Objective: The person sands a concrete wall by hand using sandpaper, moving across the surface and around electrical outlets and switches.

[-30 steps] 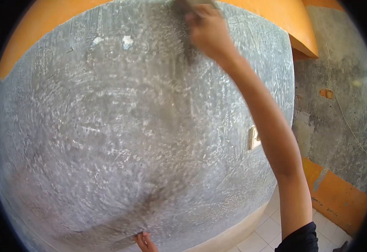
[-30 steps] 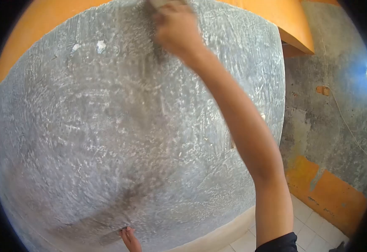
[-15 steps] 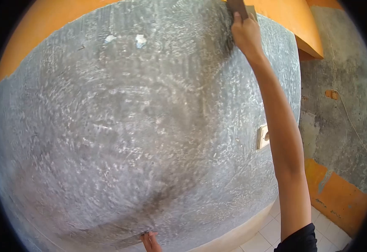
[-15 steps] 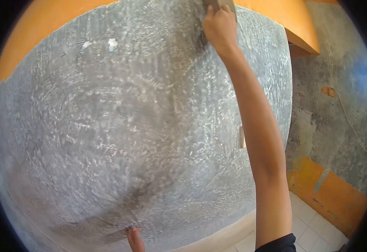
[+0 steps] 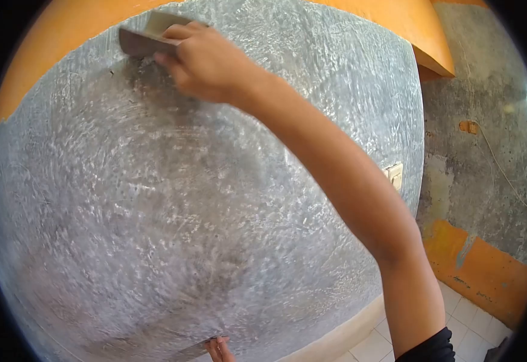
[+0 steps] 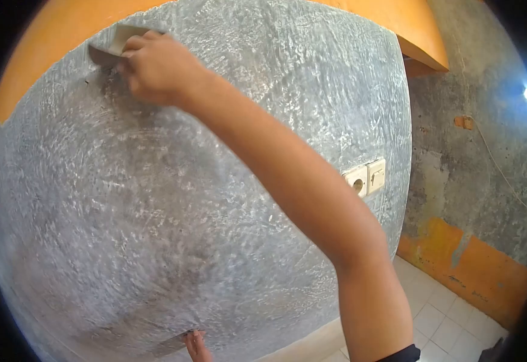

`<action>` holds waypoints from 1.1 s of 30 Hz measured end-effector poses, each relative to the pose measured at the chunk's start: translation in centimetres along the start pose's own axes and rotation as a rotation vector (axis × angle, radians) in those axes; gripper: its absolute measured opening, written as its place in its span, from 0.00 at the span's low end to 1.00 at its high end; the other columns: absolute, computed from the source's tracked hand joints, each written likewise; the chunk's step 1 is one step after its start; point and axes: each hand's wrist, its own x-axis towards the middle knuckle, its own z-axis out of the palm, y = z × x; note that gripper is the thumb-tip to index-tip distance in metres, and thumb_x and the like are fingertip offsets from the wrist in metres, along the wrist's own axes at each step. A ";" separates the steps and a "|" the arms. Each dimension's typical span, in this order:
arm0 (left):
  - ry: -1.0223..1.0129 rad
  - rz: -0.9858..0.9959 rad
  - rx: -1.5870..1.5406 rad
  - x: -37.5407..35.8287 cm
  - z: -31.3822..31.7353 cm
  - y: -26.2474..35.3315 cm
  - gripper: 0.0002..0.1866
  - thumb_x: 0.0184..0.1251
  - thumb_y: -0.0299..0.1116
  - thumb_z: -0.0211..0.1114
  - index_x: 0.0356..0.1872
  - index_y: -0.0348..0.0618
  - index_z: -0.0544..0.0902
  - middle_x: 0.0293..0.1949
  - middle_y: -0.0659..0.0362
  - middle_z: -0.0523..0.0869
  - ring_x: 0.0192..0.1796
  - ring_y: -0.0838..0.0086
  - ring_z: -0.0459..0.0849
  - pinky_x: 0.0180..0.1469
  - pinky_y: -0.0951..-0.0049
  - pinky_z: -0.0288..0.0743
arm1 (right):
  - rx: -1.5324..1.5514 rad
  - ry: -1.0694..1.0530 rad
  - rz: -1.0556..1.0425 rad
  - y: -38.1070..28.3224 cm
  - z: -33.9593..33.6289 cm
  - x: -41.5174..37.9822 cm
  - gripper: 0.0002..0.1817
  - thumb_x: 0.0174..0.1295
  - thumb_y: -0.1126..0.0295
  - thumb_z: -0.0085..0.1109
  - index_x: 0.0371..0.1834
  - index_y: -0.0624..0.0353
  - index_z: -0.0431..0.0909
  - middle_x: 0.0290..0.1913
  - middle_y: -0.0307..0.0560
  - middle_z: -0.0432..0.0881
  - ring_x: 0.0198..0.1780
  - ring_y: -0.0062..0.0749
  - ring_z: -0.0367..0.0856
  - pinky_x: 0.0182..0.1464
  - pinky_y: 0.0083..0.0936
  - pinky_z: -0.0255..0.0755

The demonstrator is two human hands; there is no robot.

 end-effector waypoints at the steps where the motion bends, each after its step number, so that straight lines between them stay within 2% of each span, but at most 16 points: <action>1: -0.001 -0.030 -0.015 -0.2 -0.1 0.2 0.36 0.74 0.58 0.52 0.71 0.38 0.67 0.75 0.46 0.58 0.77 0.53 0.53 0.75 0.56 0.49 | -0.018 0.005 0.011 0.6 -0.7 0.2 0.15 0.68 0.66 0.52 0.46 0.66 0.83 0.49 0.57 0.82 0.53 0.52 0.78 0.61 0.43 0.69; 2: -0.001 -0.058 -0.031 -0.3 -0.2 0.3 0.37 0.74 0.58 0.52 0.71 0.39 0.66 0.76 0.46 0.58 0.77 0.53 0.53 0.75 0.56 0.49 | 0.007 -0.042 0.100 1.4 -2.0 0.2 0.17 0.69 0.65 0.51 0.46 0.68 0.83 0.52 0.58 0.82 0.55 0.53 0.78 0.62 0.41 0.69; 3: -0.008 -0.047 -0.003 -0.3 -0.3 0.1 0.37 0.74 0.59 0.51 0.72 0.40 0.66 0.76 0.46 0.57 0.78 0.53 0.53 0.75 0.56 0.49 | 0.006 0.060 0.090 4.0 -2.0 0.1 0.16 0.67 0.65 0.49 0.50 0.58 0.83 0.55 0.50 0.82 0.53 0.51 0.80 0.59 0.41 0.72; 4: -0.019 -0.032 0.026 -0.1 -0.4 -0.5 0.37 0.74 0.59 0.51 0.72 0.40 0.65 0.76 0.47 0.57 0.78 0.53 0.52 0.75 0.56 0.49 | -0.033 0.078 0.226 3.8 -4.4 -0.4 0.17 0.68 0.66 0.50 0.55 0.56 0.82 0.56 0.52 0.82 0.53 0.52 0.80 0.60 0.41 0.72; 5: -0.030 -0.020 0.051 0.2 -0.6 -1.2 0.37 0.75 0.60 0.50 0.72 0.41 0.65 0.76 0.47 0.56 0.78 0.53 0.52 0.76 0.56 0.48 | -0.119 0.107 0.183 7.3 -5.2 -0.5 0.15 0.68 0.71 0.50 0.53 0.66 0.78 0.47 0.63 0.81 0.53 0.61 0.77 0.55 0.45 0.71; 6: -0.044 0.034 0.048 0.8 -0.7 -2.4 0.35 0.75 0.57 0.51 0.72 0.41 0.65 0.76 0.48 0.57 0.77 0.54 0.55 0.74 0.57 0.52 | -0.002 0.097 0.363 7.7 -7.2 -0.7 0.15 0.68 0.71 0.49 0.53 0.67 0.77 0.48 0.63 0.81 0.54 0.60 0.78 0.54 0.42 0.72; 7: -0.055 0.084 0.044 1.4 -0.7 -4.2 0.34 0.75 0.55 0.53 0.72 0.41 0.65 0.75 0.49 0.57 0.75 0.56 0.58 0.72 0.57 0.56 | -0.062 0.101 0.454 8.7 -8.1 -1.1 0.15 0.68 0.71 0.49 0.53 0.68 0.77 0.48 0.63 0.81 0.52 0.60 0.78 0.53 0.41 0.72; 12: -0.028 0.261 0.046 2.8 0.3 -9.9 0.28 0.76 0.46 0.57 0.70 0.41 0.67 0.73 0.52 0.60 0.69 0.61 0.69 0.64 0.61 0.69 | -0.134 0.036 0.255 6.6 -6.6 -0.8 0.14 0.67 0.71 0.51 0.51 0.66 0.78 0.45 0.62 0.79 0.51 0.58 0.75 0.55 0.41 0.69; 13: -0.043 0.255 0.045 2.9 0.3 -9.4 0.28 0.77 0.45 0.57 0.70 0.41 0.68 0.71 0.52 0.62 0.68 0.61 0.70 0.64 0.61 0.69 | -0.136 0.069 0.150 6.0 -5.7 -0.5 0.13 0.66 0.71 0.52 0.49 0.66 0.78 0.46 0.62 0.79 0.52 0.58 0.74 0.56 0.42 0.67; 15: -0.073 0.238 0.051 2.3 -0.5 -8.3 0.26 0.77 0.44 0.56 0.69 0.41 0.69 0.69 0.52 0.66 0.66 0.62 0.72 0.64 0.62 0.68 | -0.080 0.053 0.158 5.6 -5.0 0.2 0.12 0.67 0.71 0.51 0.49 0.66 0.78 0.47 0.61 0.79 0.52 0.59 0.74 0.55 0.41 0.68; 18: -0.090 0.239 0.049 2.2 -0.8 -6.9 0.26 0.77 0.44 0.56 0.69 0.41 0.69 0.70 0.50 0.65 0.67 0.60 0.70 0.65 0.61 0.66 | -0.069 -0.054 0.289 7.0 -7.0 0.4 0.13 0.68 0.71 0.49 0.49 0.66 0.78 0.47 0.61 0.79 0.52 0.59 0.74 0.55 0.40 0.68; 22: -0.083 0.243 0.037 2.1 -0.6 -6.7 0.25 0.78 0.43 0.56 0.68 0.40 0.69 0.70 0.48 0.64 0.69 0.58 0.67 0.67 0.60 0.64 | -0.101 -0.092 0.287 6.8 -8.6 0.5 0.14 0.68 0.70 0.49 0.50 0.67 0.78 0.48 0.62 0.79 0.51 0.59 0.76 0.54 0.39 0.70; 25: -0.073 0.252 0.035 2.0 -0.3 -6.7 0.24 0.78 0.42 0.55 0.68 0.40 0.70 0.71 0.47 0.62 0.70 0.56 0.65 0.68 0.59 0.62 | -0.211 -0.131 0.019 5.6 -7.3 1.3 0.14 0.67 0.71 0.49 0.50 0.68 0.78 0.48 0.62 0.79 0.51 0.59 0.76 0.55 0.41 0.70; 26: -0.066 0.256 0.040 2.0 -0.3 -6.7 0.24 0.78 0.42 0.55 0.68 0.40 0.70 0.71 0.46 0.62 0.70 0.56 0.64 0.69 0.59 0.61 | -0.210 -0.174 0.146 5.1 -7.5 1.6 0.15 0.67 0.72 0.49 0.50 0.69 0.79 0.48 0.61 0.79 0.52 0.59 0.76 0.55 0.43 0.70; 29: -0.052 0.252 0.043 1.6 -0.3 -5.8 0.24 0.78 0.42 0.55 0.67 0.39 0.70 0.72 0.45 0.61 0.72 0.54 0.62 0.70 0.58 0.59 | -0.243 -0.180 -0.072 7.5 -8.7 1.1 0.13 0.68 0.72 0.49 0.47 0.70 0.79 0.47 0.60 0.79 0.51 0.58 0.76 0.53 0.43 0.71; 33: -0.046 0.249 0.054 1.3 -0.4 -5.3 0.23 0.78 0.41 0.55 0.67 0.39 0.71 0.72 0.43 0.59 0.73 0.52 0.60 0.71 0.57 0.56 | -0.231 -0.319 0.065 7.6 -10.5 1.0 0.12 0.69 0.71 0.49 0.46 0.70 0.77 0.47 0.61 0.78 0.50 0.58 0.76 0.53 0.43 0.70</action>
